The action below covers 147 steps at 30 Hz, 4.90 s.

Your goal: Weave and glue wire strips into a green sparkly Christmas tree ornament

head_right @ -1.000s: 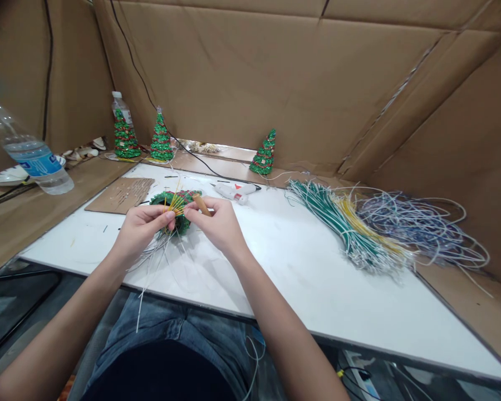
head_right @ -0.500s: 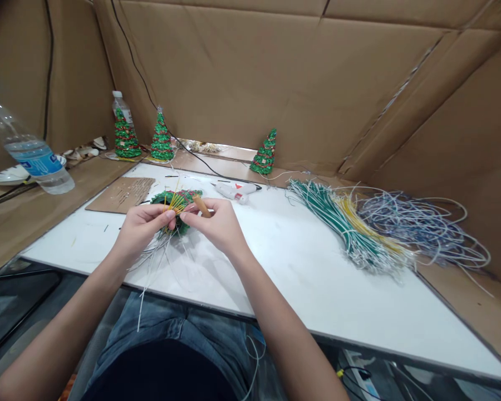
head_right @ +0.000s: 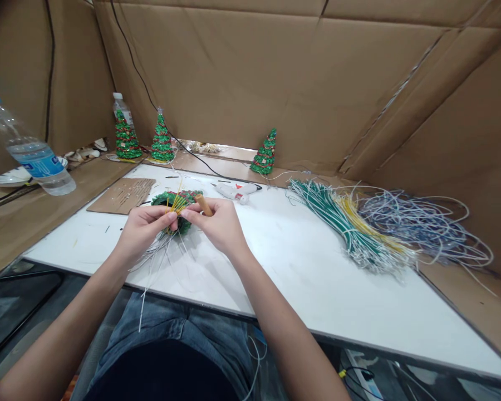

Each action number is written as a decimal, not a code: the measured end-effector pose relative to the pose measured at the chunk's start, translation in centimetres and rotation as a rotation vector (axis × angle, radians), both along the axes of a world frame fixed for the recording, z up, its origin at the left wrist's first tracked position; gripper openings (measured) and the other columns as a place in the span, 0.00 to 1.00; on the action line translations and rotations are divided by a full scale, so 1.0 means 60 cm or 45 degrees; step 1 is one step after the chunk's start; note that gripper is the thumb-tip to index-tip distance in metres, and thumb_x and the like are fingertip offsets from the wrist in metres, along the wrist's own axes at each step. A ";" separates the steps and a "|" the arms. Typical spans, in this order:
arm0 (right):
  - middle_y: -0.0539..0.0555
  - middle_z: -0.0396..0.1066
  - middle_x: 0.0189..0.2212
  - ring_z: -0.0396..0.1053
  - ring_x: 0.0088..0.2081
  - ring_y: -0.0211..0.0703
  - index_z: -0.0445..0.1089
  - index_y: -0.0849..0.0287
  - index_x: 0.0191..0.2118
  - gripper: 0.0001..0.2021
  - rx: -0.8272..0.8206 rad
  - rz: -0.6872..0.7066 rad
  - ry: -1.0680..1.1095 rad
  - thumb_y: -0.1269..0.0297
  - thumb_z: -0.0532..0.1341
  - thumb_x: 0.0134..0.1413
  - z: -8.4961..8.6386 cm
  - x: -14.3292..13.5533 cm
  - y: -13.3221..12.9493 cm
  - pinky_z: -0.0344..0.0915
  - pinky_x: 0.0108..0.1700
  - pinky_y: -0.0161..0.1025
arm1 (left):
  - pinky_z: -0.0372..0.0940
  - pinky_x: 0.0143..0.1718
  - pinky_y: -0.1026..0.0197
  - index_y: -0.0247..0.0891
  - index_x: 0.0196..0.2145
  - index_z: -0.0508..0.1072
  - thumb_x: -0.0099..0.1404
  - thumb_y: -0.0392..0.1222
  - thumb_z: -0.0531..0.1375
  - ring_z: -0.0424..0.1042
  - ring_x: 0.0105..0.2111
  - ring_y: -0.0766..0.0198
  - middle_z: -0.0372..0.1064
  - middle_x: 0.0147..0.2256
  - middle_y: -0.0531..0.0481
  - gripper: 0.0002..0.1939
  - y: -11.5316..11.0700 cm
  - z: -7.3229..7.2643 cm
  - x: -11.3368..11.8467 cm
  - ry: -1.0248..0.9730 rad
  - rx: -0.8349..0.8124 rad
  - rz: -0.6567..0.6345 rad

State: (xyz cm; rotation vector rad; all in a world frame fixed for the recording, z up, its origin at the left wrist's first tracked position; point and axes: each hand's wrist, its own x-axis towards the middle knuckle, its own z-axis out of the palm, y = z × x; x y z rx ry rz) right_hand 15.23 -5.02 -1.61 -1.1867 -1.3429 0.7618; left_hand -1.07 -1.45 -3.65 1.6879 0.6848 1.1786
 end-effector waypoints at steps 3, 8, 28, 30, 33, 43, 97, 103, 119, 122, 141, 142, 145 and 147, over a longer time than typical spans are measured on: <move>0.51 0.73 0.24 0.66 0.26 0.37 0.75 0.62 0.25 0.09 0.007 0.032 -0.014 0.61 0.69 0.37 0.002 0.000 -0.003 0.62 0.29 0.35 | 0.57 0.28 0.65 0.35 0.20 0.73 0.58 0.43 0.60 0.63 0.24 0.67 0.68 0.20 0.52 0.13 0.001 -0.002 -0.001 -0.004 -0.004 0.006; 0.48 0.65 0.17 0.59 0.20 0.32 0.74 0.63 0.26 0.08 0.091 -0.111 0.067 0.62 0.64 0.44 0.011 0.002 -0.012 0.56 0.21 0.31 | 0.57 0.29 0.65 0.35 0.19 0.72 0.58 0.43 0.60 0.63 0.24 0.67 0.68 0.20 0.52 0.13 0.002 -0.005 -0.001 0.004 0.001 0.022; 0.45 0.66 0.17 0.66 0.18 0.35 0.63 0.58 0.28 0.07 0.741 -0.560 0.250 0.65 0.63 0.52 0.006 -0.040 -0.053 0.63 0.20 0.32 | 0.58 0.32 0.64 0.36 0.18 0.70 0.60 0.46 0.59 0.63 0.25 0.66 0.65 0.20 0.53 0.16 0.006 -0.003 -0.005 -0.076 0.034 0.201; 0.46 0.67 0.19 0.68 0.21 0.37 0.63 0.57 0.28 0.07 0.825 -0.556 0.176 0.66 0.62 0.53 -0.002 -0.046 -0.052 0.65 0.24 0.34 | 0.57 0.31 0.65 0.36 0.18 0.69 0.60 0.46 0.58 0.62 0.25 0.67 0.65 0.20 0.53 0.16 0.005 -0.002 -0.005 -0.053 0.044 0.196; 0.47 0.68 0.20 0.69 0.24 0.38 0.63 0.57 0.29 0.06 0.911 -0.528 0.115 0.68 0.61 0.53 -0.008 -0.049 -0.050 0.67 0.29 0.37 | 0.57 0.31 0.65 0.36 0.18 0.69 0.61 0.46 0.58 0.61 0.25 0.67 0.64 0.21 0.53 0.16 0.002 0.000 -0.005 -0.029 0.058 0.180; 0.46 0.67 0.20 0.67 0.22 0.37 0.62 0.57 0.28 0.08 0.833 -0.584 0.054 0.63 0.61 0.54 -0.008 -0.047 -0.049 0.63 0.25 0.35 | 0.58 0.32 0.64 0.35 0.19 0.69 0.60 0.46 0.58 0.62 0.26 0.66 0.65 0.21 0.52 0.16 -0.001 0.000 -0.005 -0.022 0.061 0.181; 0.44 0.66 0.17 0.66 0.17 0.35 0.61 0.57 0.26 0.08 0.838 -0.530 0.058 0.66 0.60 0.54 -0.011 -0.047 -0.046 0.61 0.21 0.33 | 0.56 0.30 0.64 0.35 0.19 0.71 0.60 0.45 0.59 0.61 0.24 0.67 0.66 0.21 0.52 0.15 0.003 -0.005 -0.003 -0.083 0.072 0.152; 0.44 0.66 0.17 0.66 0.17 0.34 0.61 0.57 0.26 0.08 0.836 -0.526 0.065 0.65 0.60 0.54 -0.012 -0.046 -0.045 0.61 0.22 0.33 | 0.56 0.31 0.64 0.35 0.19 0.71 0.60 0.45 0.59 0.62 0.25 0.67 0.66 0.21 0.52 0.15 0.002 -0.003 -0.003 -0.088 0.073 0.154; 0.42 0.66 0.17 0.68 0.19 0.35 0.61 0.57 0.29 0.07 0.957 -0.566 0.089 0.67 0.60 0.56 -0.007 -0.049 -0.043 0.66 0.27 0.35 | 0.57 0.31 0.64 0.35 0.18 0.71 0.60 0.44 0.59 0.62 0.24 0.67 0.66 0.20 0.52 0.15 0.003 -0.003 -0.003 -0.079 0.082 0.140; 0.42 0.65 0.17 0.68 0.19 0.35 0.61 0.57 0.29 0.07 0.952 -0.568 0.094 0.67 0.60 0.56 -0.008 -0.049 -0.044 0.66 0.26 0.35 | 0.57 0.31 0.64 0.35 0.18 0.71 0.60 0.44 0.59 0.63 0.24 0.66 0.66 0.20 0.52 0.15 0.002 -0.002 -0.003 -0.083 0.081 0.141; 0.43 0.65 0.18 0.67 0.18 0.35 0.61 0.57 0.29 0.08 0.939 -0.564 0.109 0.65 0.60 0.56 -0.014 -0.048 -0.041 0.65 0.23 0.34 | 0.59 0.31 0.64 0.36 0.18 0.72 0.59 0.45 0.59 0.63 0.25 0.66 0.66 0.20 0.52 0.15 0.004 -0.005 -0.003 -0.085 0.084 0.166; 0.42 0.65 0.18 0.67 0.18 0.35 0.61 0.57 0.29 0.07 0.944 -0.575 0.110 0.64 0.60 0.56 -0.014 -0.048 -0.041 0.65 0.23 0.34 | 0.59 0.31 0.64 0.36 0.18 0.72 0.59 0.45 0.59 0.63 0.25 0.66 0.66 0.20 0.52 0.15 0.004 -0.005 -0.003 -0.084 0.082 0.167; 0.42 0.65 0.18 0.68 0.19 0.35 0.61 0.57 0.29 0.07 0.949 -0.584 0.115 0.65 0.60 0.56 -0.013 -0.049 -0.040 0.66 0.24 0.34 | 0.59 0.31 0.64 0.36 0.18 0.72 0.59 0.45 0.59 0.64 0.25 0.66 0.66 0.20 0.52 0.15 0.005 -0.005 -0.003 -0.081 0.073 0.171; 0.42 0.65 0.18 0.68 0.19 0.34 0.61 0.57 0.29 0.07 0.964 -0.564 0.130 0.66 0.60 0.56 -0.012 -0.049 -0.040 0.66 0.24 0.34 | 0.59 0.31 0.64 0.36 0.18 0.72 0.59 0.45 0.59 0.64 0.25 0.66 0.67 0.20 0.52 0.15 0.005 -0.005 -0.003 -0.085 0.078 0.165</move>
